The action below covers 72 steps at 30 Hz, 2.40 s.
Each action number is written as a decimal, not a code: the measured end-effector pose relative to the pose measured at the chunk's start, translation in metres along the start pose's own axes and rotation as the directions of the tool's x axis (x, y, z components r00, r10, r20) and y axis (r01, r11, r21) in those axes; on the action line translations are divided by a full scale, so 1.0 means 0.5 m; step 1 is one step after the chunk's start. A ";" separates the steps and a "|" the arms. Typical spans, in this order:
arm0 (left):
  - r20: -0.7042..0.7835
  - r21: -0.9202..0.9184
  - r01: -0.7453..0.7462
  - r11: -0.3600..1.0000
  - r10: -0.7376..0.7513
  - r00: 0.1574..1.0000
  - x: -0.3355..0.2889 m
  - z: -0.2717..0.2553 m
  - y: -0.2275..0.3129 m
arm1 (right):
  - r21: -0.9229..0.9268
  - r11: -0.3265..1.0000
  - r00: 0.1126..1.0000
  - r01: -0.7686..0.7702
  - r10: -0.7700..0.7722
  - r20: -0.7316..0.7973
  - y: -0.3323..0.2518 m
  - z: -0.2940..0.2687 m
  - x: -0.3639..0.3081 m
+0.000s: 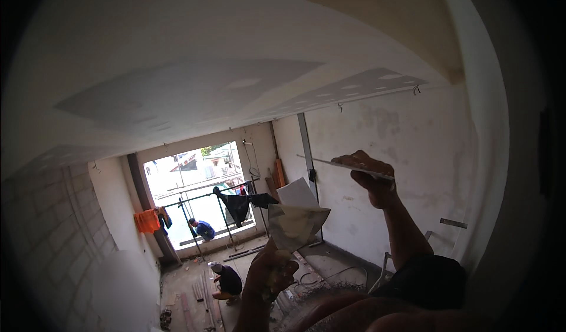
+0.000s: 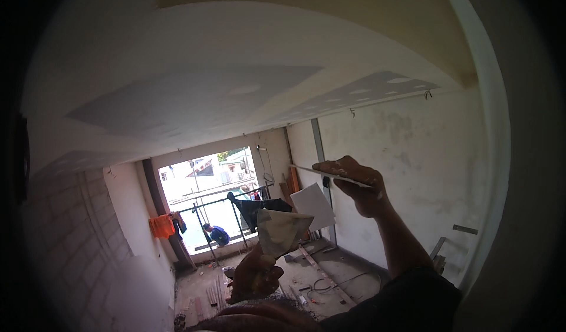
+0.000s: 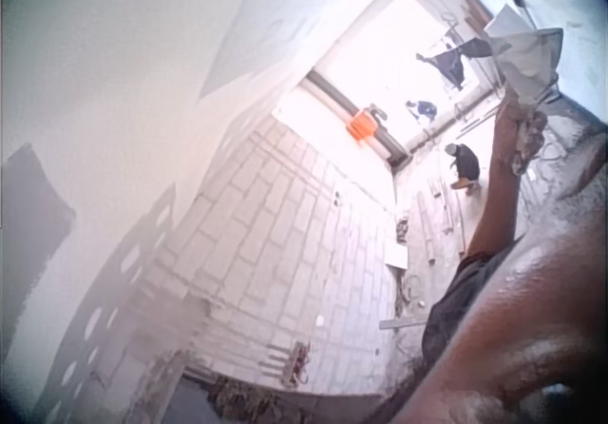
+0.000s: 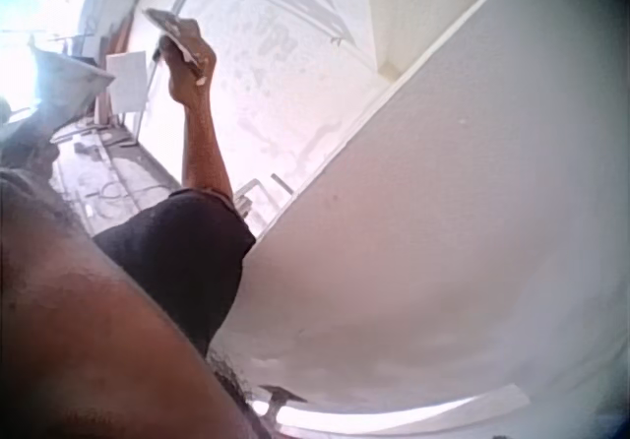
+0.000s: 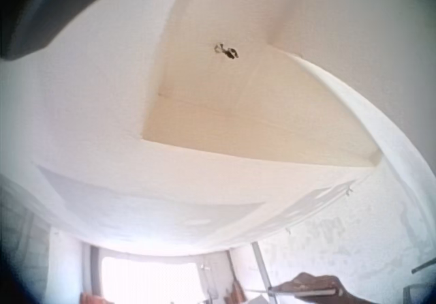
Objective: The person applies plaster to a ceiling using a hawk and a trowel. They repeatedly scoop plaster from the hawk and smooth it onto the ceiling surface in a continuous motion.
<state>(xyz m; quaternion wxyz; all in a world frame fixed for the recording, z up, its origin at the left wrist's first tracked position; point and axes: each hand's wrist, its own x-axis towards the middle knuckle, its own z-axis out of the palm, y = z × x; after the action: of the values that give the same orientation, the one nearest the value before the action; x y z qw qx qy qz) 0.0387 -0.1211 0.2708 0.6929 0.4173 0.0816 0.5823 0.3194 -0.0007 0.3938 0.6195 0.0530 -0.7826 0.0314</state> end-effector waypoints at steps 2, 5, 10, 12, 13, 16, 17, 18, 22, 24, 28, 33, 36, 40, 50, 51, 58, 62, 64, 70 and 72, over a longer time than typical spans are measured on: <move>0.026 0.019 0.022 1.000 -0.022 0.999 0.002 0.001 0.002 | 0.244 0.938 0.969 -0.245 0.230 0.090 0.042 0.071 -0.068; 0.026 0.010 0.034 0.999 -0.035 0.999 -0.001 -0.028 -0.004 | 0.280 0.887 0.925 -0.367 0.317 0.208 0.060 0.126 -0.127; -0.034 0.018 0.011 1.000 -0.011 0.999 -0.017 -0.022 -0.015 | 0.215 0.947 0.949 -0.238 0.180 0.259 0.086 0.134 -0.164; -0.039 0.034 0.009 0.999 -0.008 0.999 -0.028 -0.007 -0.011 | 0.218 0.969 0.968 -0.119 0.064 0.244 0.090 0.127 -0.162; -0.055 0.072 0.006 0.997 -0.002 0.998 -0.029 -0.004 -0.008 | 0.180 0.977 0.965 -0.116 0.068 0.253 0.095 0.125 -0.166; -0.086 0.129 -0.016 0.992 0.027 0.996 -0.038 0.000 0.002 | 0.034 0.995 0.941 -0.099 0.082 0.327 0.123 0.114 -0.183; -0.088 0.110 -0.035 0.993 0.044 0.995 -0.045 0.000 0.005 | -0.034 0.996 0.919 -0.082 0.088 0.384 0.136 0.104 -0.192; -0.089 0.091 -0.053 0.994 0.061 0.994 -0.052 0.002 0.007 | -0.102 0.993 0.894 -0.060 0.099 0.438 0.145 0.096 -0.200; -0.020 0.039 -0.125 0.991 0.126 0.992 -0.062 0.026 0.015 | -0.105 0.768 0.705 -0.632 0.626 0.331 0.160 0.093 -0.250; 0.106 0.009 -0.087 0.996 0.086 0.991 -0.056 -0.005 0.019 | -0.008 0.727 0.680 -0.687 0.646 0.346 0.172 0.086 -0.263; -0.092 0.064 -0.110 0.992 0.115 0.989 -0.067 -0.021 0.005 | -0.086 0.777 0.695 -0.624 0.602 0.394 0.158 0.067 -0.239; -0.300 0.222 -0.116 0.968 0.181 0.937 -0.100 -0.078 -0.026 | 0.196 0.762 0.785 -0.617 0.613 0.088 0.135 0.031 -0.176; -0.292 0.160 -0.073 0.984 0.118 0.949 -0.092 -0.144 -0.044 | -0.144 0.846 0.858 -0.513 0.502 -0.109 0.066 -0.031 -0.105; -0.258 0.080 -0.044 0.996 0.063 0.964 -0.072 -0.227 -0.076 | 0.007 0.885 0.852 -0.466 0.451 -0.268 -0.022 -0.099 -0.039; 0.001 -0.022 0.079 0.997 -0.079 0.997 0.081 -0.241 -0.099 | -0.609 0.783 0.869 -0.128 -0.207 -0.449 -0.180 -0.161 0.045; 0.027 -0.028 0.097 0.995 -0.096 0.995 0.092 -0.238 -0.106 | -0.667 0.735 0.870 -0.120 -0.246 -0.428 -0.180 -0.175 0.042; 0.144 -0.060 0.178 0.982 -0.168 0.975 0.138 -0.224 -0.141 | -0.816 0.554 0.935 0.166 -0.352 -0.049 -0.227 -0.191 0.113; 0.185 -0.081 0.208 0.975 -0.190 0.964 0.153 -0.228 -0.159 | -0.861 0.505 0.946 -0.049 -0.253 -0.203 -0.252 -0.168 0.153; 0.207 -0.098 0.221 0.970 -0.197 0.958 0.164 -0.234 -0.161 | -0.872 0.455 0.875 0.180 -0.479 -0.069 -0.232 -0.190 0.203; 0.153 -0.093 0.427 0.900 -0.411 0.899 0.226 -0.338 -0.231 | -0.864 0.387 0.780 0.322 -0.625 0.010 -0.276 -0.158 0.394; 0.100 -0.096 0.519 0.849 -0.511 0.854 0.261 -0.409 -0.274 | -0.854 0.288 0.713 0.433 -0.689 0.129 -0.283 -0.140 0.475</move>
<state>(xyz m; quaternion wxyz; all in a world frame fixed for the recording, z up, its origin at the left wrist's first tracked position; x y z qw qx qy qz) 0.0576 0.0957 0.0968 0.8497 0.3582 0.1311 0.3642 0.3505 -0.1434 0.6385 0.6311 0.0179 -0.5329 -0.5634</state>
